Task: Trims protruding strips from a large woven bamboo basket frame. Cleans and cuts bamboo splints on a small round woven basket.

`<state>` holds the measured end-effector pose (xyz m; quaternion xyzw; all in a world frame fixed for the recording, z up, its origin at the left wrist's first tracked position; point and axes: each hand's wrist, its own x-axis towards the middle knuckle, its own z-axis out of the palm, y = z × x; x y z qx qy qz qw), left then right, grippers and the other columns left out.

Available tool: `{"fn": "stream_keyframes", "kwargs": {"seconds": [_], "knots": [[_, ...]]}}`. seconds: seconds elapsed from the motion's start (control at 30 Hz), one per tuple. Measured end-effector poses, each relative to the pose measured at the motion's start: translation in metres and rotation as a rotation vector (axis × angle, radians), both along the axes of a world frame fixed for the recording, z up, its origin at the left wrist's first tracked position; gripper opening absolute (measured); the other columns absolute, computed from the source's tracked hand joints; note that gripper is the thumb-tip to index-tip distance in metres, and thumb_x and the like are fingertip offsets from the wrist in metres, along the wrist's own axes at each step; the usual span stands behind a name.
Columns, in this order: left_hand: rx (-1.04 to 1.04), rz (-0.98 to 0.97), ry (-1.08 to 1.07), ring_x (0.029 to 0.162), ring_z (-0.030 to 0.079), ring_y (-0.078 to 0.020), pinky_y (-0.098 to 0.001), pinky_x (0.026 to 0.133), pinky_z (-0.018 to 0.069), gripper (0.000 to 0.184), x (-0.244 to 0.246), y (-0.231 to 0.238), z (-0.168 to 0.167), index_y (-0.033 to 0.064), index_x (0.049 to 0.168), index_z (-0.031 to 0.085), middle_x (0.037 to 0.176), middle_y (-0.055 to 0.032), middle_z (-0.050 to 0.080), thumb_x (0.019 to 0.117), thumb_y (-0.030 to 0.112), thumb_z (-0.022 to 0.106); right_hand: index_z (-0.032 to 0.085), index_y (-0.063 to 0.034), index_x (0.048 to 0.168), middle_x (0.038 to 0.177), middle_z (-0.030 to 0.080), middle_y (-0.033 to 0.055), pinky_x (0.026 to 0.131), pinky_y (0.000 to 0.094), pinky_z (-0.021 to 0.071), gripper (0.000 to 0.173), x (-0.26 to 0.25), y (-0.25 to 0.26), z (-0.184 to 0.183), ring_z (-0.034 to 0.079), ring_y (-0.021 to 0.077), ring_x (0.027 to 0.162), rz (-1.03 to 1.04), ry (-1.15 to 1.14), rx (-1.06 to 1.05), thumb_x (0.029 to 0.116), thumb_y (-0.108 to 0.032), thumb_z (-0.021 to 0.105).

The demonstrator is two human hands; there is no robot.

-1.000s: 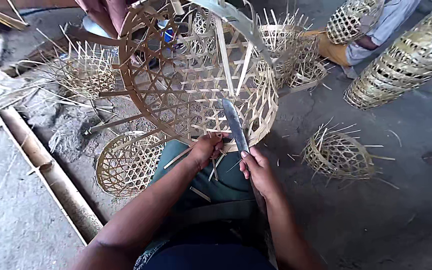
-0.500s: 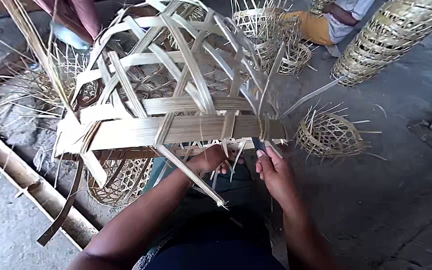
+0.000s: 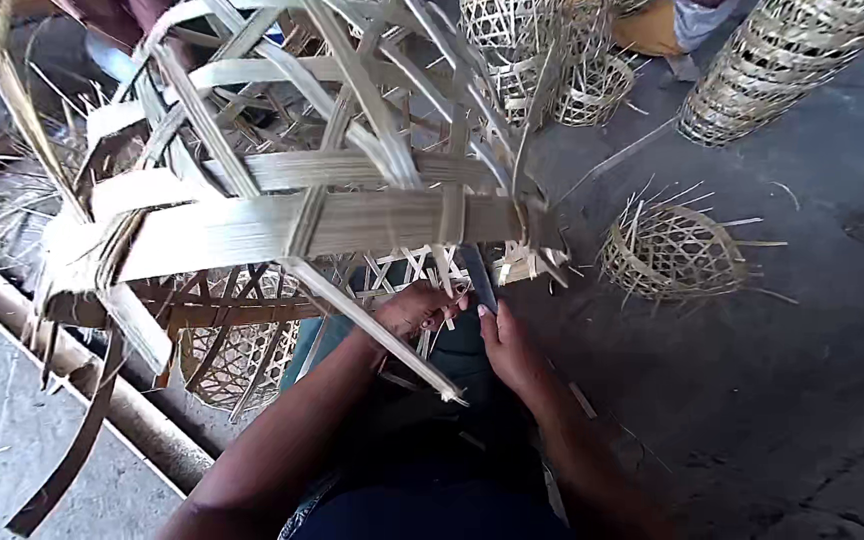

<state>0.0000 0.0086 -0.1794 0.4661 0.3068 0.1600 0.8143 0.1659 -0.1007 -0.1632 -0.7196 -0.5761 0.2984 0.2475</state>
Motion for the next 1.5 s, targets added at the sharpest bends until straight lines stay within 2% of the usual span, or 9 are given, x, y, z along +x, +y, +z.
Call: {"fn": "stream_keyframes", "kwargs": {"seconds": [0.3,0.47,0.63,0.73,0.83,1.0,1.23,1.37,1.5], "knots": [[0.241,-0.174,0.127,0.047,0.042,0.0022,-0.0146,0.044,0.0339,0.020,0.002,0.000,-0.005,0.0091,0.094,0.065,0.067,0.0080,0.058,0.1059,0.016,0.051,0.048,0.0079,0.133,0.106,0.067,0.0226,0.096,0.0502,0.0517,0.040,0.004,0.033,0.004,0.067,0.0333,0.105,0.067,-0.002,-0.139,0.1111,-0.024,0.040],[0.296,-0.004,-0.035,0.052,0.043,0.0006,-0.0163,0.049,0.0373,0.023,-0.010,-0.010,0.010,0.0083,0.107,0.068,0.070,0.0079,0.056,0.1064,0.023,0.049,0.056,-0.0018,0.124,0.075,0.055,0.0047,0.063,0.0363,0.0522,0.036,0.024,0.023,-0.008,0.057,0.0158,0.063,-0.002,0.231,0.015,0.1101,-0.030,0.040],[0.583,0.187,0.361,0.054,0.050,-0.0035,-0.0224,0.054,0.0437,0.022,-0.023,-0.007,0.040,0.0036,0.100,0.073,0.066,0.0034,0.060,0.1047,0.017,0.056,0.056,-0.0033,0.137,0.082,0.063,0.0135,0.073,0.0507,0.0538,0.041,0.034,0.002,0.034,0.063,0.0272,0.074,-0.128,0.047,0.067,0.1101,-0.032,0.043],[0.540,-0.094,0.542,0.082,0.070,-0.0057,-0.0315,0.076,0.0546,0.033,-0.014,-0.009,0.045,0.0051,0.119,0.070,0.102,-0.0013,0.077,0.1101,0.024,0.044,0.055,-0.0041,0.139,0.088,0.067,0.0170,0.077,0.0543,0.0551,0.040,0.029,-0.004,0.053,0.067,0.0326,0.080,-0.171,-0.071,0.105,0.1105,-0.030,0.043],[0.292,-0.115,0.368,0.055,0.049,0.0018,-0.0184,0.048,0.0359,0.034,0.001,-0.020,0.041,0.0080,0.131,0.064,0.110,0.0010,0.075,0.1109,0.023,0.041,0.055,-0.0082,0.142,0.083,0.067,0.0151,0.072,0.0516,0.0554,0.040,0.022,-0.013,0.057,0.067,0.0303,0.075,-0.139,-0.098,0.159,0.1097,-0.029,0.045],[-0.157,0.015,-0.111,0.043,0.036,0.0024,-0.0119,0.040,0.0325,0.032,0.004,-0.010,0.005,0.0097,0.098,0.059,0.065,0.0069,0.050,0.1118,0.022,0.033,0.042,-0.0167,0.153,0.085,0.062,0.0085,0.070,0.0406,0.0545,0.047,0.029,-0.021,0.028,0.061,0.0188,0.070,-0.028,0.153,0.045,0.1099,-0.034,0.041],[-0.124,-0.078,-0.075,0.043,0.037,0.0028,-0.0115,0.039,0.0312,0.030,0.003,-0.003,-0.002,0.0112,0.092,0.058,0.062,0.0079,0.048,0.1103,0.019,0.036,0.045,-0.0034,0.148,0.095,0.065,0.0153,0.083,0.0439,0.0541,0.047,0.020,-0.012,0.012,0.065,0.0256,0.085,0.031,0.095,-0.109,0.1116,-0.032,0.036],[0.026,-0.207,0.057,0.047,0.042,0.0030,-0.0129,0.043,0.0331,0.026,0.001,-0.008,-0.001,0.0128,0.092,0.064,0.064,0.0096,0.054,0.1076,0.018,0.044,0.052,0.0023,0.125,0.092,0.067,0.0140,0.088,0.0461,0.0540,0.034,0.006,0.016,0.011,0.068,0.0267,0.091,0.099,0.068,-0.159,0.1116,-0.026,0.038],[0.122,-0.218,0.000,0.051,0.044,0.0024,-0.0138,0.046,0.0352,0.025,-0.005,-0.017,0.004,0.0113,0.100,0.068,0.066,0.0100,0.055,0.1077,0.021,0.046,0.053,0.0006,0.125,0.079,0.062,0.0068,0.078,0.0377,0.0554,0.035,0.009,0.023,-0.001,0.065,0.0169,0.074,0.084,0.201,-0.073,0.1116,-0.029,0.041]]}}
